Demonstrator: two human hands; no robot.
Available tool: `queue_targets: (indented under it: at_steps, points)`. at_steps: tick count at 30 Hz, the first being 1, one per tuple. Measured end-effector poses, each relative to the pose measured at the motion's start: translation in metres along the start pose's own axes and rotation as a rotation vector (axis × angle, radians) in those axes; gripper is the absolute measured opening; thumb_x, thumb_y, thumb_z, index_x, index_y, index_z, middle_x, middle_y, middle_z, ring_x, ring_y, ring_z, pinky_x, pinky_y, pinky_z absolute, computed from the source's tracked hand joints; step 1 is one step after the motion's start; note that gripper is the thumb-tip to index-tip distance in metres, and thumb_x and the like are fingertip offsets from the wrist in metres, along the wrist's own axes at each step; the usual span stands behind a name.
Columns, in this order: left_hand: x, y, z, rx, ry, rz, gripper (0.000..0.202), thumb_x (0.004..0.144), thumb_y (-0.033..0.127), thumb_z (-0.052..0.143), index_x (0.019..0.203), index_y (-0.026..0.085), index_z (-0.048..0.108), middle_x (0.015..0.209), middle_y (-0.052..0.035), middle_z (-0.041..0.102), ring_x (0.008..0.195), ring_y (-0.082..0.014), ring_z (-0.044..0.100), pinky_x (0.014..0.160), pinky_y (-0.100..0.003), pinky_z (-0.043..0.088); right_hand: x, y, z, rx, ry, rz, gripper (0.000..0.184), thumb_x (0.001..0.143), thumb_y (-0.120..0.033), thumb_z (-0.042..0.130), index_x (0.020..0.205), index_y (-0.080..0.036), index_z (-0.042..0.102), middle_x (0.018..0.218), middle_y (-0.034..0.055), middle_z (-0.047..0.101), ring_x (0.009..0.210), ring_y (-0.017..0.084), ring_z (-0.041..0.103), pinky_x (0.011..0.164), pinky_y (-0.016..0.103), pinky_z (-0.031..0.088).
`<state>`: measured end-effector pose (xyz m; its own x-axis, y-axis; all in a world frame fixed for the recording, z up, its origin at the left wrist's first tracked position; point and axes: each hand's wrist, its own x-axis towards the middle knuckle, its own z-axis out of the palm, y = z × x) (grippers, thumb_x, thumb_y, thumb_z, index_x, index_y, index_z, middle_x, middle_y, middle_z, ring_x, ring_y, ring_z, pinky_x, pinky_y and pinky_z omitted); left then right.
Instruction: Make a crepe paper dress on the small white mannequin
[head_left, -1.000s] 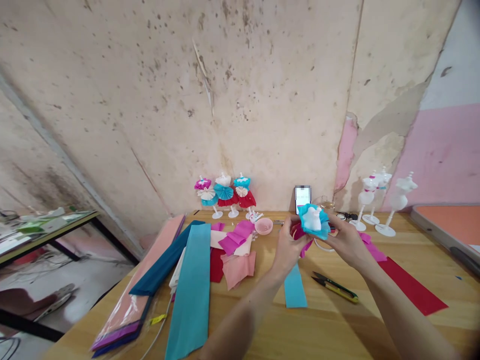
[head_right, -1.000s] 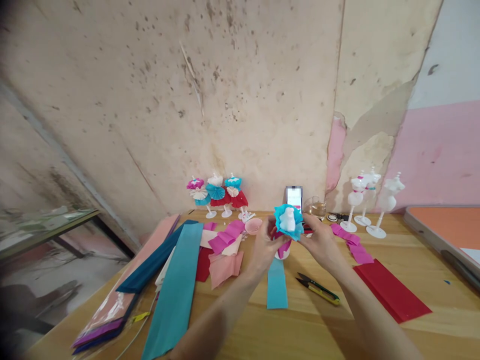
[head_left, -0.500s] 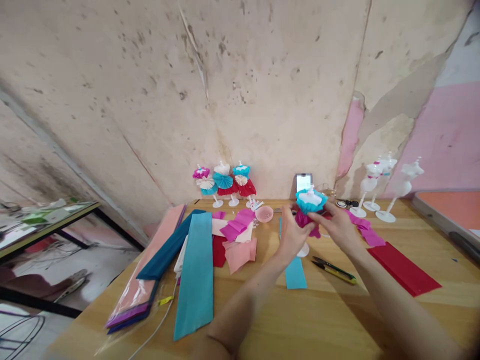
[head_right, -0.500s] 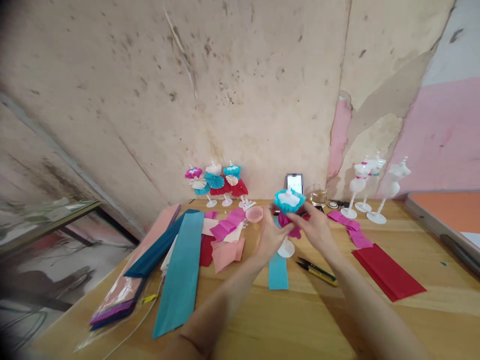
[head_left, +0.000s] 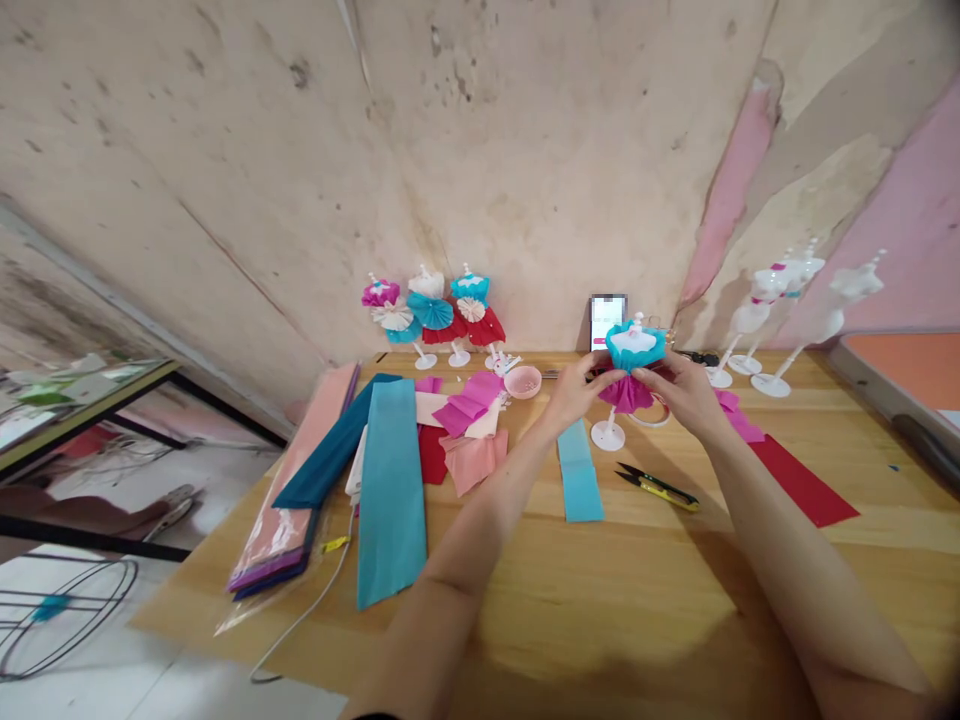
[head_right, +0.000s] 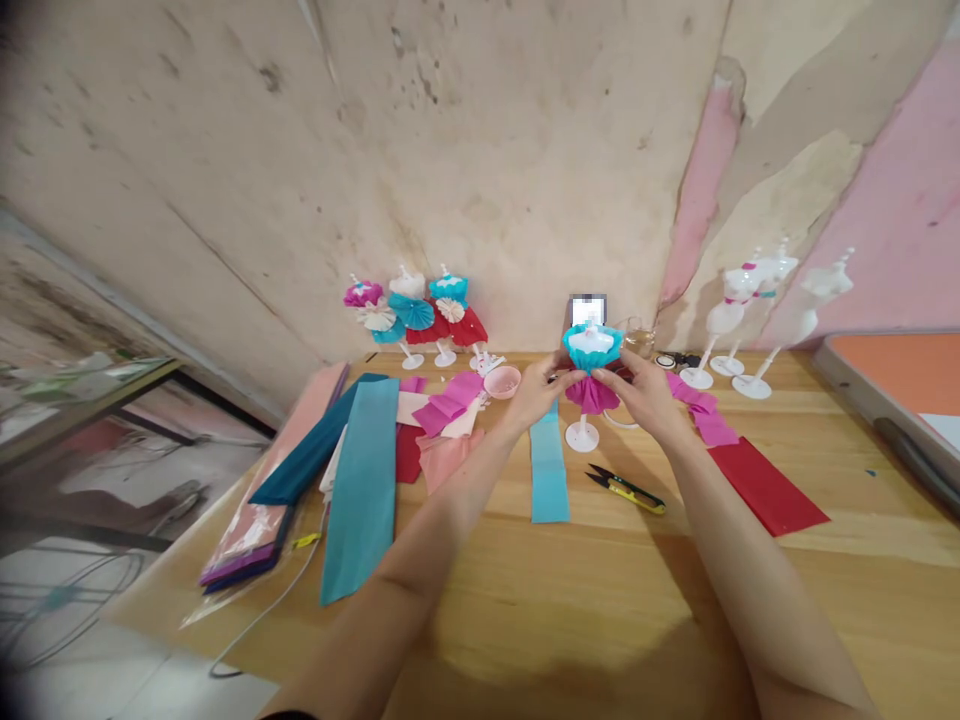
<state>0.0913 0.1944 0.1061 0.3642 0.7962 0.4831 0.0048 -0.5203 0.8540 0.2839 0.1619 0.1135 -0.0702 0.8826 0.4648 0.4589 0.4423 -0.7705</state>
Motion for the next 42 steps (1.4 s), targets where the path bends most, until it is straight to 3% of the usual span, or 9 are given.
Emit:
queue_targets:
  at_steps: [4, 10, 14, 21, 26, 31, 36, 38, 42]
  points:
    - [0.005, -0.002, -0.001, 0.014, -0.001, -0.026, 0.036, 0.085, 0.048, 0.063, 0.103, 0.017, 0.069, 0.107, -0.0067, 0.071, 0.100, -0.0217, 0.063, 0.091, -0.033, 0.047, 0.001, 0.001, -0.001, -0.057, 0.010, -0.014, 0.044, 0.083, -0.057, 0.062, 0.107, -0.021, 0.068, 0.090, 0.0054, 0.071, 0.080, 0.023, 0.063, 0.073, 0.036, 0.050]
    - [0.000, 0.001, 0.004, 0.098, 0.050, -0.022, 0.039, 0.086, 0.049, 0.062, 0.109, 0.018, 0.068, 0.109, -0.0079, 0.071, 0.097, -0.0225, 0.064, 0.090, -0.033, 0.047, 0.001, 0.006, 0.000, -0.212, 0.085, -0.067, 0.038, 0.088, -0.054, 0.057, 0.100, -0.020, 0.067, 0.087, 0.0059, 0.070, 0.078, 0.023, 0.061, 0.073, 0.035, 0.046]
    - [-0.001, 0.001, 0.006, 0.101, 0.049, -0.019, 0.038, 0.084, 0.049, 0.064, 0.106, 0.018, 0.069, 0.101, -0.0072, 0.072, 0.095, -0.0236, 0.064, 0.092, -0.035, 0.046, 0.002, 0.005, -0.001, -0.125, 0.038, -0.049, 0.036, 0.087, -0.054, 0.059, 0.099, -0.021, 0.066, 0.086, 0.0047, 0.070, 0.079, 0.023, 0.063, 0.073, 0.034, 0.048]
    - [0.004, -0.006, 0.007, -0.067, 0.062, -0.015, 0.040, 0.082, 0.045, 0.067, 0.111, 0.018, 0.065, 0.111, -0.0074, 0.069, 0.103, -0.0219, 0.062, 0.095, -0.035, 0.047, 0.001, -0.002, -0.002, 0.024, -0.003, -0.012, 0.048, 0.080, -0.055, 0.067, 0.114, -0.023, 0.061, 0.100, 0.0057, 0.072, 0.084, 0.024, 0.067, 0.076, 0.037, 0.052]
    - [0.005, -0.010, 0.008, -0.150, 0.072, -0.066, 0.038, 0.078, 0.045, 0.071, 0.101, 0.016, 0.065, 0.105, -0.0070, 0.069, 0.099, -0.0203, 0.062, 0.094, -0.035, 0.048, -0.002, -0.004, 0.002, -0.079, 0.046, -0.024, 0.042, 0.082, -0.057, 0.065, 0.107, -0.023, 0.064, 0.093, 0.0051, 0.072, 0.082, 0.025, 0.066, 0.074, 0.037, 0.051]
    - [0.001, -0.010, 0.011, -0.310, 0.068, -0.089, 0.046, 0.074, 0.045, 0.075, 0.107, 0.016, 0.062, 0.107, -0.0075, 0.067, 0.099, -0.0196, 0.063, 0.096, -0.037, 0.047, -0.003, -0.003, 0.004, -0.048, 0.012, -0.041, 0.040, 0.085, -0.058, 0.059, 0.103, -0.022, 0.065, 0.089, 0.0046, 0.071, 0.081, 0.024, 0.065, 0.072, 0.036, 0.050]
    - [-0.003, 0.009, -0.005, -0.195, 0.113, 0.086, 0.071, 0.073, 0.041, 0.078, 0.135, 0.028, 0.047, 0.137, -0.0112, 0.052, 0.114, -0.0219, 0.059, 0.100, -0.041, 0.046, -0.002, -0.002, 0.001, -0.024, -0.015, -0.018, 0.043, 0.085, -0.055, 0.060, 0.113, -0.022, 0.065, 0.093, 0.0044, 0.072, 0.080, 0.024, 0.065, 0.073, 0.038, 0.051]
    - [-0.003, 0.021, -0.017, -0.056, 0.100, 0.209, 0.059, 0.078, 0.037, 0.074, 0.132, 0.029, 0.051, 0.139, -0.0102, 0.050, 0.123, -0.0228, 0.054, 0.108, -0.043, 0.041, -0.002, -0.003, 0.000, -0.035, -0.006, -0.031, 0.043, 0.085, -0.055, 0.061, 0.113, -0.022, 0.066, 0.096, 0.0051, 0.073, 0.082, 0.025, 0.065, 0.076, 0.038, 0.051]
    - [0.003, 0.036, -0.036, 0.186, -0.053, 0.374, 0.028, 0.089, 0.033, 0.062, 0.116, 0.027, 0.064, 0.132, -0.0101, 0.054, 0.130, -0.0233, 0.048, 0.112, -0.044, 0.036, -0.002, -0.004, -0.001, -0.035, -0.006, -0.060, 0.043, 0.085, -0.054, 0.061, 0.114, -0.023, 0.066, 0.099, 0.0051, 0.073, 0.087, 0.025, 0.066, 0.079, 0.038, 0.052]
